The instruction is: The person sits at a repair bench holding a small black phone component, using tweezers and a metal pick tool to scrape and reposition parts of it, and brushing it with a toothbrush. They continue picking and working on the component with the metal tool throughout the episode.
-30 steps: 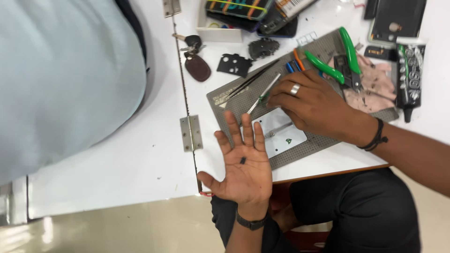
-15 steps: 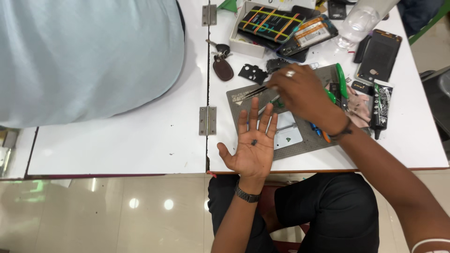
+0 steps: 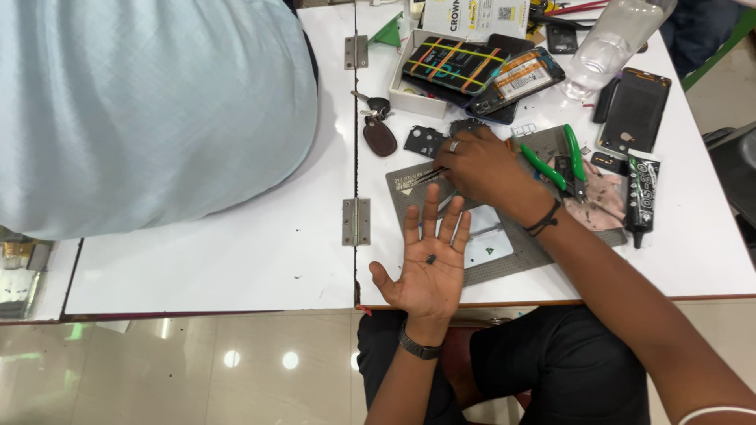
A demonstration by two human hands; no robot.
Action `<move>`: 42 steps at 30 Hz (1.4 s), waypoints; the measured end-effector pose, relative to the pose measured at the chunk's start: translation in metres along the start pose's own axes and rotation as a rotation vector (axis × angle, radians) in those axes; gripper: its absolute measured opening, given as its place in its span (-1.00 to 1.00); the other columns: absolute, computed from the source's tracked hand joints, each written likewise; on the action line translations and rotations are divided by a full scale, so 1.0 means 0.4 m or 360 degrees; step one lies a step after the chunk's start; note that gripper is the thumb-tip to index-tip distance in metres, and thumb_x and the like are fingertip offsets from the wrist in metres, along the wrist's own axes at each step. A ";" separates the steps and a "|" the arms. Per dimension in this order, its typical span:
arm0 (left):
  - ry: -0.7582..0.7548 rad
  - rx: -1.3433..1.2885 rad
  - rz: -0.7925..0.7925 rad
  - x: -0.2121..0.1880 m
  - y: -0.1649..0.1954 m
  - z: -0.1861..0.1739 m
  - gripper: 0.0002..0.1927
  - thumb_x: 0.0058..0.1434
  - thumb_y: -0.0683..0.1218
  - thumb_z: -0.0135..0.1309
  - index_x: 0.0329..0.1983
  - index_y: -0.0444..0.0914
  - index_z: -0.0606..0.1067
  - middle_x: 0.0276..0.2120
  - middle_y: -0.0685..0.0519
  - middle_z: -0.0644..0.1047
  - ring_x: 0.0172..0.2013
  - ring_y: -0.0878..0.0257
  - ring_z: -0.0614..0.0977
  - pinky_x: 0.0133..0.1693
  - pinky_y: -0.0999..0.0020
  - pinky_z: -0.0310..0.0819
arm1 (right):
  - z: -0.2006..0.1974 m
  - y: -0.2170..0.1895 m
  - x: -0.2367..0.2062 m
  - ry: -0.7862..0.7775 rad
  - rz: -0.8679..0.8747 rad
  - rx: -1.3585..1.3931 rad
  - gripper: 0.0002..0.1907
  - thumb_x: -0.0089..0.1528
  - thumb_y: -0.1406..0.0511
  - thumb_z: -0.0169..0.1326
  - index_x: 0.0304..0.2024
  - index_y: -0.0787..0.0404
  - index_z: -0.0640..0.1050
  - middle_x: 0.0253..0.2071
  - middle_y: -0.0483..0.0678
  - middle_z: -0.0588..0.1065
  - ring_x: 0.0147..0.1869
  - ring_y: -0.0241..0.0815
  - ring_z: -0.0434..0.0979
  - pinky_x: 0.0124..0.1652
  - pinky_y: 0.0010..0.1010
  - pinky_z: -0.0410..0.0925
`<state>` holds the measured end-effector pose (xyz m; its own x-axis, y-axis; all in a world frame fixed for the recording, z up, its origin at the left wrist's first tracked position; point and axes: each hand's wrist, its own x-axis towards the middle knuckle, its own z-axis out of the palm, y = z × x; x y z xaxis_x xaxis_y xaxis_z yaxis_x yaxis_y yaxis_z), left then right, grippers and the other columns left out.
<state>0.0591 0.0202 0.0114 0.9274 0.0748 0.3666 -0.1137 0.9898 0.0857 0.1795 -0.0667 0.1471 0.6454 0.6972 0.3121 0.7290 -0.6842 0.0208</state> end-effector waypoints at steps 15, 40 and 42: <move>0.0049 0.0067 0.0211 0.049 0.008 0.035 -0.09 0.27 0.51 -0.12 0.42 -0.22 0.28 0.51 -0.18 0.13 0.47 -0.17 0.19 0.52 -0.08 -0.09 | -0.104 0.011 -0.013 0.1009 0.0379 0.0772 -0.83 0.24 0.57 0.10 -0.17 0.29 0.48 -0.18 0.02 0.51 -0.12 -0.06 0.56 -0.15 -0.32 0.40; 0.0423 -0.0251 0.0246 0.128 0.024 0.141 -0.23 0.40 0.42 -0.21 0.27 -0.30 0.37 0.45 -0.17 0.24 0.47 -0.18 0.19 0.52 -0.07 -0.05 | 0.083 0.002 -0.187 0.1201 0.0329 0.2695 -0.66 0.38 0.15 0.19 0.08 0.23 0.52 -0.06 -0.02 0.52 -0.12 -0.19 0.55 -0.23 -0.39 0.43; 0.0368 -0.0234 0.0224 0.120 0.029 0.158 -0.21 0.41 0.45 -0.25 0.30 -0.28 0.37 0.47 -0.16 0.22 0.50 -0.19 0.16 0.54 -0.09 -0.10 | 0.063 -0.015 -0.214 0.1065 0.0186 0.2603 -0.71 0.40 0.15 0.18 0.00 0.22 0.55 -0.20 0.01 0.55 -0.26 -0.19 0.54 -0.30 -0.37 0.40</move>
<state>0.0798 0.0276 0.0886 0.9645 0.2216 0.1435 -0.2100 0.9734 -0.0920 0.1255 -0.1168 0.0961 0.8161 0.1801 0.5492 0.4211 0.4656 -0.7784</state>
